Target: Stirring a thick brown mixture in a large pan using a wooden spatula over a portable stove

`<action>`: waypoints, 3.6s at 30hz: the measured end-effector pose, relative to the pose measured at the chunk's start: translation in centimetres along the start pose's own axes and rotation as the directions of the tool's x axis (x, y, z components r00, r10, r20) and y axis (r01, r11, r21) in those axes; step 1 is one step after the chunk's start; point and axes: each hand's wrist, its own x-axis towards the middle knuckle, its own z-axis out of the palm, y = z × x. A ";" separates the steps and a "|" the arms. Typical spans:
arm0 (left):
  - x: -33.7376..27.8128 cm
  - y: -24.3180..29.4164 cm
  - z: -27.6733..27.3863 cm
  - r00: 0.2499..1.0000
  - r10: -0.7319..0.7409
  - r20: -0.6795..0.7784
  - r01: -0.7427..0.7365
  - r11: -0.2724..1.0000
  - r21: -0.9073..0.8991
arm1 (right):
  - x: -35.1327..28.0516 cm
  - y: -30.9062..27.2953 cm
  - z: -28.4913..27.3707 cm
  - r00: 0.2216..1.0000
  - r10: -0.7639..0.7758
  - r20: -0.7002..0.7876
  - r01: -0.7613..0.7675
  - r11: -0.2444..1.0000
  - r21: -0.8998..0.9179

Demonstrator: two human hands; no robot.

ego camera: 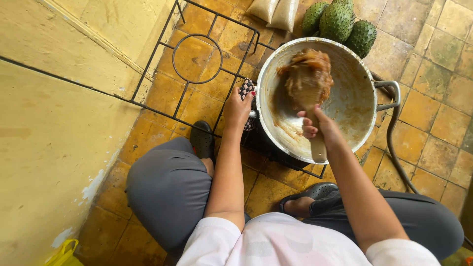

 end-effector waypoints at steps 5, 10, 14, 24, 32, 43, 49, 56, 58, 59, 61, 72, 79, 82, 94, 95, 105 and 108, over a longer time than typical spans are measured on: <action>-1.0 0.8 -0.5 1.000 -0.012 0.016 0.012 1.000 0.009 | -4.1 -0.6 -4.8 0.997 0.006 0.071 -0.034 0.918 0.395; -1.3 1.3 -0.7 1.000 -0.021 0.011 0.021 1.000 0.015 | -9.6 -1.0 -4.5 0.999 0.017 0.048 -0.030 0.960 0.278; -1.5 1.5 -0.7 1.000 -0.006 -0.007 0.006 1.000 0.010 | -12.7 -1.6 -1.3 0.999 -0.038 0.019 0.036 0.996 0.086; -2.0 2.1 -1.5 0.999 -0.013 0.040 0.013 1.000 0.004 | -8.3 1.2 -4.4 0.995 0.081 -0.051 -0.091 0.965 -0.245; -1.9 2.0 -1.2 0.999 0.051 0.018 -0.051 0.998 -0.025 | -17.4 -8.1 1.9 0.819 0.028 -0.573 -0.566 0.204 -0.799; -1.5 1.6 -0.9 1.000 -0.004 0.014 0.004 1.000 0.014 | -12.3 -15.8 2.4 0.821 -0.362 -0.441 -0.506 -0.819 -0.270; -1.2 1.3 -0.4 1.000 0.005 -0.019 -0.005 1.000 0.002 | -9.5 -14.1 -3.9 0.935 -0.247 -0.253 -0.314 -0.909 -0.275; -1.2 1.2 -0.1 1.000 -0.005 -0.026 0.005 1.000 0.006 | -7.4 -5.2 -4.5 0.940 -0.157 -0.302 -0.338 -0.545 -0.768; -1.1 1.0 0.0 0.999 -0.016 -0.051 0.015 1.000 -0.019 | -5.7 -1.4 -5.6 0.956 -0.157 -0.249 -0.292 -0.392 -0.872; -1.1 0.9 0.1 0.998 -0.008 -0.056 0.007 1.000 -0.020 | -4.2 0.9 -7.4 0.946 -0.163 -0.278 -0.313 -0.253 -0.916; -1.2 1.0 0.0 0.998 0.002 -0.065 -0.003 1.000 -0.019 | -1.8 3.7 -7.9 0.938 -0.165 -0.305 -0.325 -0.106 -0.940; -1.8 1.6 -0.5 0.998 0.010 -0.064 -0.012 0.999 -0.030 | 1.4 -0.6 0.4 0.998 -0.007 0.061 -0.004 0.982 0.187; -1.0 0.9 0.1 0.999 -0.014 -0.046 0.013 1.000 -0.017 | -6.3 -1.8 -3.9 0.999 0.023 0.045 -0.037 0.937 0.348; -1.4 1.1 0.0 0.999 -0.016 -0.045 0.015 1.000 -0.025 | -10.0 -2.2 -2.2 0.998 0.054 -0.011 -0.050 0.972 0.228; -1.4 1.3 -0.3 1.000 -0.005 -0.025 0.005 1.000 -0.027 | -11.9 -5.4 1.6 0.972 -0.236 0.011 0.227 0.923 -0.311; -1.5 1.3 -0.3 1.000 -0.013 -0.018 0.013 1.000 -0.023 | -10.5 -4.8 0.6 0.985 -0.151 -0.077 0.117 0.935 -0.336; -0.6 0.5 0.2 1.000 -0.005 -0.007 0.005 1.000 -0.021 | -13.9 -7.4 -5.0 0.849 -0.133 -0.512 -0.488 0.177 -0.855; -1.6 1.4 -0.3 0.998 0.060 -0.016 -0.060 0.998 -0.015 | -15.5 -12.4 0.7 0.809 -0.132 -0.573 -0.548 -0.523 -0.653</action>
